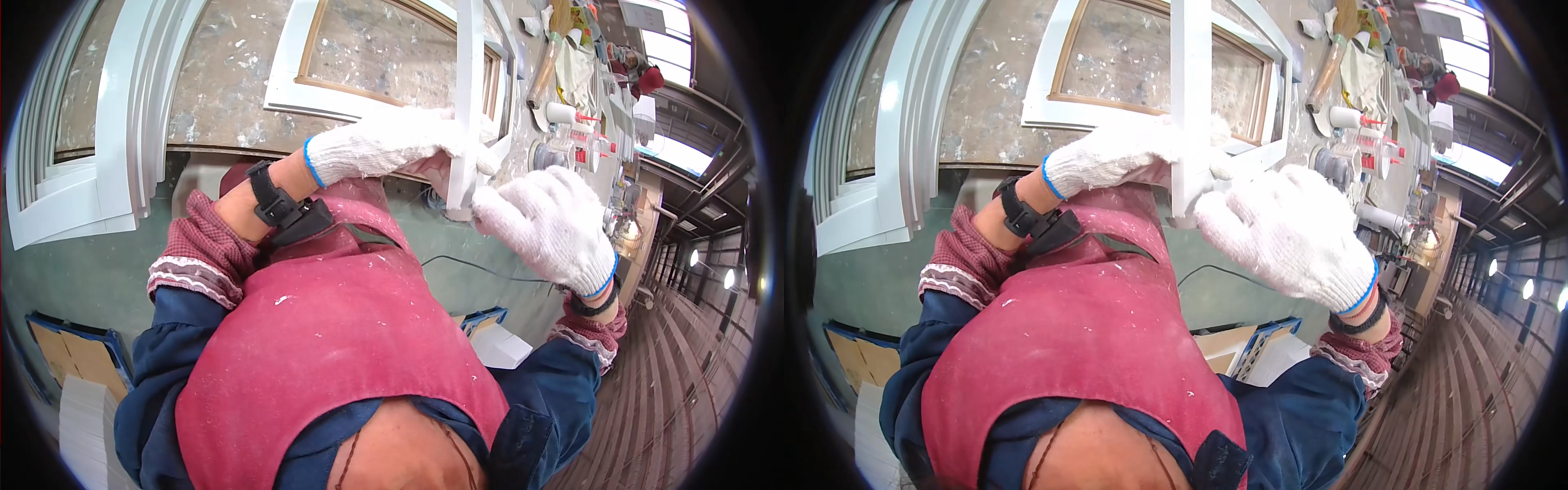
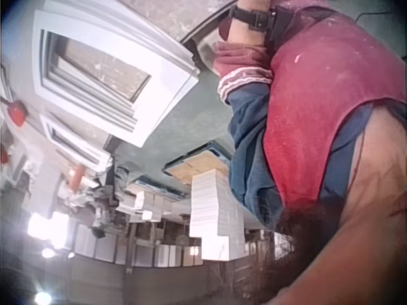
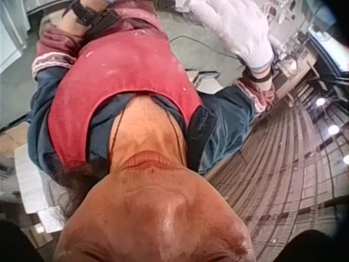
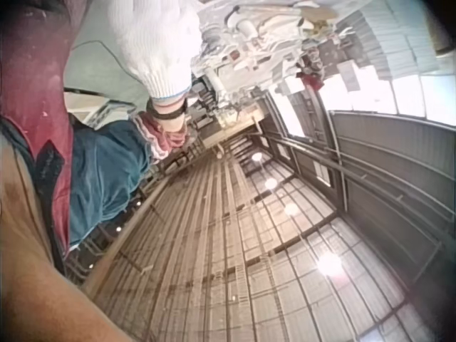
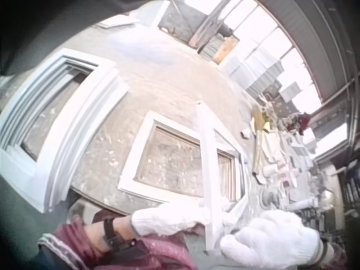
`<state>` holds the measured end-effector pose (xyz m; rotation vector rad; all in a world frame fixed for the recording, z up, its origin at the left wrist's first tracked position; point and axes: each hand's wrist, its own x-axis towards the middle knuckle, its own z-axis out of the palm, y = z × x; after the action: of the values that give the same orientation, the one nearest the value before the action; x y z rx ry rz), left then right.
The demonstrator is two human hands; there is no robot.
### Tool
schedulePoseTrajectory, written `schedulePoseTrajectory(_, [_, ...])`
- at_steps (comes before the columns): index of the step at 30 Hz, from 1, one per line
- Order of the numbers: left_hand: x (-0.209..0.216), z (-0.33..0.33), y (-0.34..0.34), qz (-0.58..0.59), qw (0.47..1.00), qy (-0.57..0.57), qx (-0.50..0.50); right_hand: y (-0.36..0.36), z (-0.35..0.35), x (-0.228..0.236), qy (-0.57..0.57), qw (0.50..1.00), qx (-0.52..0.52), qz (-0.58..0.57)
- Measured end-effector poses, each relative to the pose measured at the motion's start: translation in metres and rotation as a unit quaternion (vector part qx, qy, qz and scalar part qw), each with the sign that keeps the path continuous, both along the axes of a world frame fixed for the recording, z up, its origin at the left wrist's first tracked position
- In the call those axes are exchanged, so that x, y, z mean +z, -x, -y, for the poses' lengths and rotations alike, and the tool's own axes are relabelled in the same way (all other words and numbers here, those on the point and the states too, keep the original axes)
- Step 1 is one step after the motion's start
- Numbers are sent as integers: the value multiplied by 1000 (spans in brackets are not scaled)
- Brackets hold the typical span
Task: The person uses a metal scraper to remove excess white paint from the edges and corners of a white wooden frame. They repeatedly scrape the frame's perimeter and inner sections, then flip the frame to work on the reverse side, continuing the scraping process throughout the clip.
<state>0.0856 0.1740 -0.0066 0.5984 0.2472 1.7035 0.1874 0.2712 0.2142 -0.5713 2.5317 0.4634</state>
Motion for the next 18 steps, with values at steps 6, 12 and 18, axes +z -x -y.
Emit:
schedulePoseTrajectory(6, [2, -3, 9, -27, 998, -28, -41, -4, 1, 4, 68, 998, 3, -11])
schedulePoseTrajectory(12, [4, -3, 11, -277, 952, -13, 129, 5, -11, -7, 47, 990, 10, -134])
schedulePoseTrajectory(18, [13, -1, 16, -203, 972, 109, 54, -8, 2, -6, 22, 995, -1, 101])
